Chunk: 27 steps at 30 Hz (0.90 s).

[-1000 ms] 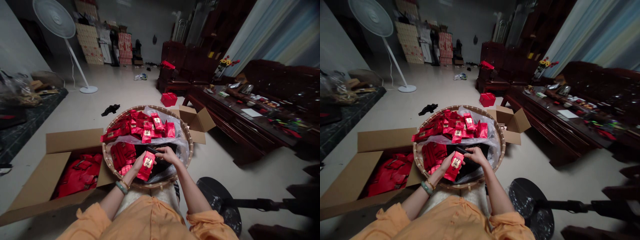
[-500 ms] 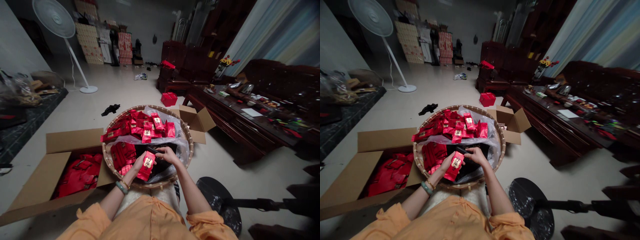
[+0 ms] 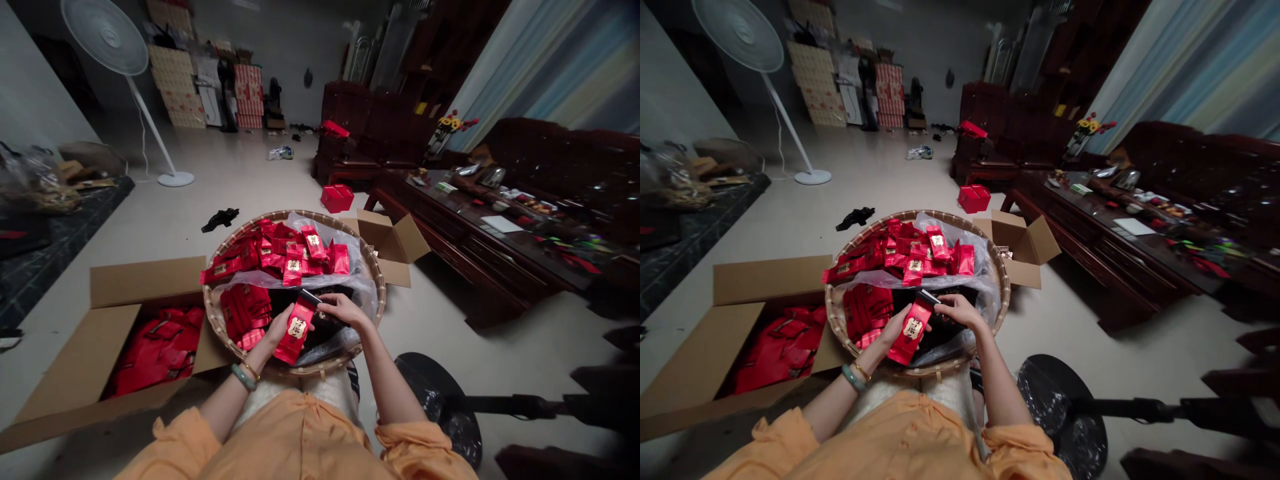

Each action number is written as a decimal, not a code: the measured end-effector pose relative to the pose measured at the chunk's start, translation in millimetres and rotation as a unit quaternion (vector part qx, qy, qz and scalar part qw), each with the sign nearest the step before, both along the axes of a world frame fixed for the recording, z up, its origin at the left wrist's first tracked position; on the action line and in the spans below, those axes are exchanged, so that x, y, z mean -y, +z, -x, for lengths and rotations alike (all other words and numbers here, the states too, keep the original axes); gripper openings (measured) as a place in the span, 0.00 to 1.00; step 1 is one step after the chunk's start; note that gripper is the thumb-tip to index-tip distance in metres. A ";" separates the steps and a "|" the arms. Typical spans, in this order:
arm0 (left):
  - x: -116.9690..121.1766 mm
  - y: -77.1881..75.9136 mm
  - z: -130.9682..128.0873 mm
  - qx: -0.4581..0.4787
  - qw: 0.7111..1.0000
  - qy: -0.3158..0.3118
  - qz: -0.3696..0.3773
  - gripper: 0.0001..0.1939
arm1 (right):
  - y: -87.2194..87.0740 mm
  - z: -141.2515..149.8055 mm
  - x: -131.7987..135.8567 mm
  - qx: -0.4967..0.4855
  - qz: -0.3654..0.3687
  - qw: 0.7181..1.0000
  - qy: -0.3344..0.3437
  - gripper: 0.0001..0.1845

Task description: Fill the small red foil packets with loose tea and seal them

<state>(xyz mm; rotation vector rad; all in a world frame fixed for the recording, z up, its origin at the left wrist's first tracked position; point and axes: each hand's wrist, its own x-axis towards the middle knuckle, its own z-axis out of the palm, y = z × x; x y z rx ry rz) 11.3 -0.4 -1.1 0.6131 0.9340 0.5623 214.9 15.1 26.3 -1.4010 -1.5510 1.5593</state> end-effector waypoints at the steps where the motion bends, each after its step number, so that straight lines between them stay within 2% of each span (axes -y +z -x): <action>1: 0.0 -0.7 -0.5 0.006 1.000 -0.002 0.002 0.31 | 0.9 2.5 1.1 0.009 -0.008 1.000 0.005 0.25; 8: 0.2 -4.6 -1.8 0.023 1.000 0.019 0.002 0.30 | -2.3 17.0 2.2 0.052 -0.067 0.996 0.006 0.19; 13: -2.0 -7.4 3.6 -0.006 1.000 0.001 -0.019 0.35 | -14.2 3.5 1.0 0.032 -0.044 0.998 -0.012 0.26; 15: -2.8 -11.8 6.4 -0.005 0.999 -0.002 -0.032 0.36 | -23.4 -9.1 0.8 0.059 -0.034 0.998 -0.015 0.28; 17: -3.5 -17.0 8.0 0.013 0.999 0.016 -0.050 0.34 | -34.7 -21.9 1.4 0.145 -0.056 0.988 -0.021 0.26; 19: -4.3 -20.4 7.5 0.040 0.996 0.046 -0.065 0.29 | -45.4 -31.4 2.9 0.248 -0.096 0.963 -0.036 0.22; 21: -5.1 -20.2 5.1 0.065 0.993 0.072 -0.066 0.23 | -52.2 -35.7 5.0 0.307 -0.117 0.943 -0.050 0.21; 23: -5.5 -16.9 1.9 0.080 0.991 0.088 -0.058 0.19 | -53.5 -33.5 6.9 0.331 -0.116 0.934 -0.061 0.22; 25: -5.6 -13.1 -1.4 0.086 0.990 0.099 -0.054 0.16 | -50.0 -24.6 7.7 0.347 -0.135 0.925 -0.076 0.19; 27: -5.3 -11.5 -4.4 0.086 0.988 0.108 -0.067 0.16 | -44.7 -9.5 7.5 0.311 -0.172 0.930 -0.096 0.16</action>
